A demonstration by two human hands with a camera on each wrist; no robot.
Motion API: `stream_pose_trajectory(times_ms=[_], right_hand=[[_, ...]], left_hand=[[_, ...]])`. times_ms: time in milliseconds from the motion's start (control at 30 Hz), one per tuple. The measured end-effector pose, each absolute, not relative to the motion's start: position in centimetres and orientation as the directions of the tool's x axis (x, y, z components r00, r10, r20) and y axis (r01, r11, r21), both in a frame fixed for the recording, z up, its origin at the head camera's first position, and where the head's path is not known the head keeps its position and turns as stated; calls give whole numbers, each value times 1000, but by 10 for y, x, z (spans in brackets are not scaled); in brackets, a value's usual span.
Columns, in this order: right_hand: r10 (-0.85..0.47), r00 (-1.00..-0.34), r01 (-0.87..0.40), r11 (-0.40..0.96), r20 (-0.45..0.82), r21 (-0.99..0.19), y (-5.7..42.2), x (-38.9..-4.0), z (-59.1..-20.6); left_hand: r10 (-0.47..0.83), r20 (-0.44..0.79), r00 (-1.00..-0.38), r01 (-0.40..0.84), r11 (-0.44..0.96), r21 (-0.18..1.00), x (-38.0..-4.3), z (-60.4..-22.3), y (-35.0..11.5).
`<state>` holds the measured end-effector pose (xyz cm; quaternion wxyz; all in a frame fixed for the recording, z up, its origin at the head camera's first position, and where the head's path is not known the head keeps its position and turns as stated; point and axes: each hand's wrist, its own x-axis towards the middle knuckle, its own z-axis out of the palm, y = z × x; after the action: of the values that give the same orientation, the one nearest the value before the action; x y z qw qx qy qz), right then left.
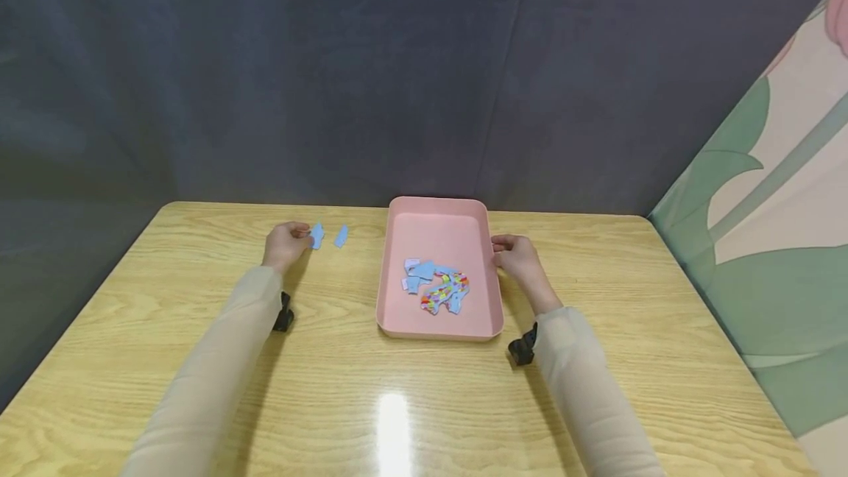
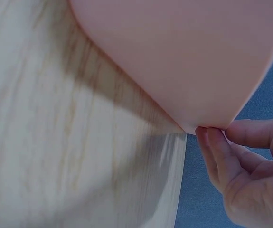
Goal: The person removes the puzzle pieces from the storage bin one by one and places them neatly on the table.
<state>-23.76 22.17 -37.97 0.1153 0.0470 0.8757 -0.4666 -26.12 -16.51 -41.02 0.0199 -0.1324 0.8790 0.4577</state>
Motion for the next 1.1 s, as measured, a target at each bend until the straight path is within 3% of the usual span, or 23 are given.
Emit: stream_pose_trajectory(times_ms=[267, 767, 1100], right_hand=[[-32, -969, 184, 562, -243, -807, 223, -239, -381], [-24, -971, 180, 583, -238, -792, 222, -241, -381], [-33, -972, 170, 582, -232, -795, 223, -241, -380]], left_hand=[[-189, -149, -971, -225, 490, 842, -262, -403, -157], [96, -65, -993, -9, 497, 868, -252, -382, -86], [300, -164, -940, 25, 541, 841, -233, -375, -42]])
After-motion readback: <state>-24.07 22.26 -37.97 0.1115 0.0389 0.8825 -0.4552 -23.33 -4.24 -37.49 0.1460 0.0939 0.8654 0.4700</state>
